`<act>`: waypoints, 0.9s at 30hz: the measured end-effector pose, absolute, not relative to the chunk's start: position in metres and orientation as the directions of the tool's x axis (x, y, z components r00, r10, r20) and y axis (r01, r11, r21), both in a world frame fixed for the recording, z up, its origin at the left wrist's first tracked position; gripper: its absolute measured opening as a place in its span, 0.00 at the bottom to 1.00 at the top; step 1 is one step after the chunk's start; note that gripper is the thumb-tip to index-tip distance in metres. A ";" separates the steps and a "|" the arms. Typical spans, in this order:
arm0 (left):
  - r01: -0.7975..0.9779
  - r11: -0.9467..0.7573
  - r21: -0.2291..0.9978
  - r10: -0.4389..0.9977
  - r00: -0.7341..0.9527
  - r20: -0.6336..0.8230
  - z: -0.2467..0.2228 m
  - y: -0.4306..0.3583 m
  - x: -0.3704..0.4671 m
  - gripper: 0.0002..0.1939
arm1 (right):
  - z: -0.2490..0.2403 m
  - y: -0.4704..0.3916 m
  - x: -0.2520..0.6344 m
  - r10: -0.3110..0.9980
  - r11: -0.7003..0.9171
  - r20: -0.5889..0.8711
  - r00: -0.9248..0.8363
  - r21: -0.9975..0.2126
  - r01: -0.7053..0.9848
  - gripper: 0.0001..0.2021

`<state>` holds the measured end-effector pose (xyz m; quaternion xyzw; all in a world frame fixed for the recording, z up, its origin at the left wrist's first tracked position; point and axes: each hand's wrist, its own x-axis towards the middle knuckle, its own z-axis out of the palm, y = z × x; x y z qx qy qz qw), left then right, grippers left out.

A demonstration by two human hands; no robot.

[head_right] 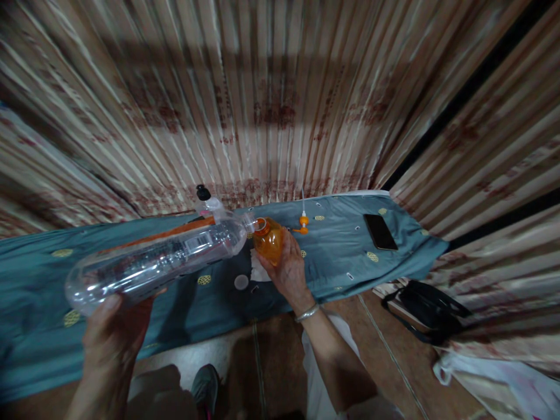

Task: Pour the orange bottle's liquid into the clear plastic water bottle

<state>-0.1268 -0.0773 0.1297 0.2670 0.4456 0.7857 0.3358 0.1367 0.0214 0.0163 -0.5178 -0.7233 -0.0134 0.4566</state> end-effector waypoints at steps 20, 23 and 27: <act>-0.265 -0.392 0.881 0.772 -0.616 0.158 0.132 -0.076 -0.126 0.50 | 0.016 0.022 0.137 0.696 0.488 0.715 -0.065 -0.404 0.774 0.48; -0.272 -0.379 0.885 0.766 -0.629 0.135 0.131 -0.075 -0.126 0.52 | 0.015 0.022 0.137 0.693 0.489 0.718 -0.066 -0.401 0.775 0.48; -0.282 -0.379 0.881 0.770 -0.624 0.132 0.132 -0.076 -0.125 0.53 | 0.016 0.022 0.137 0.695 0.491 0.717 -0.060 -0.411 0.768 0.49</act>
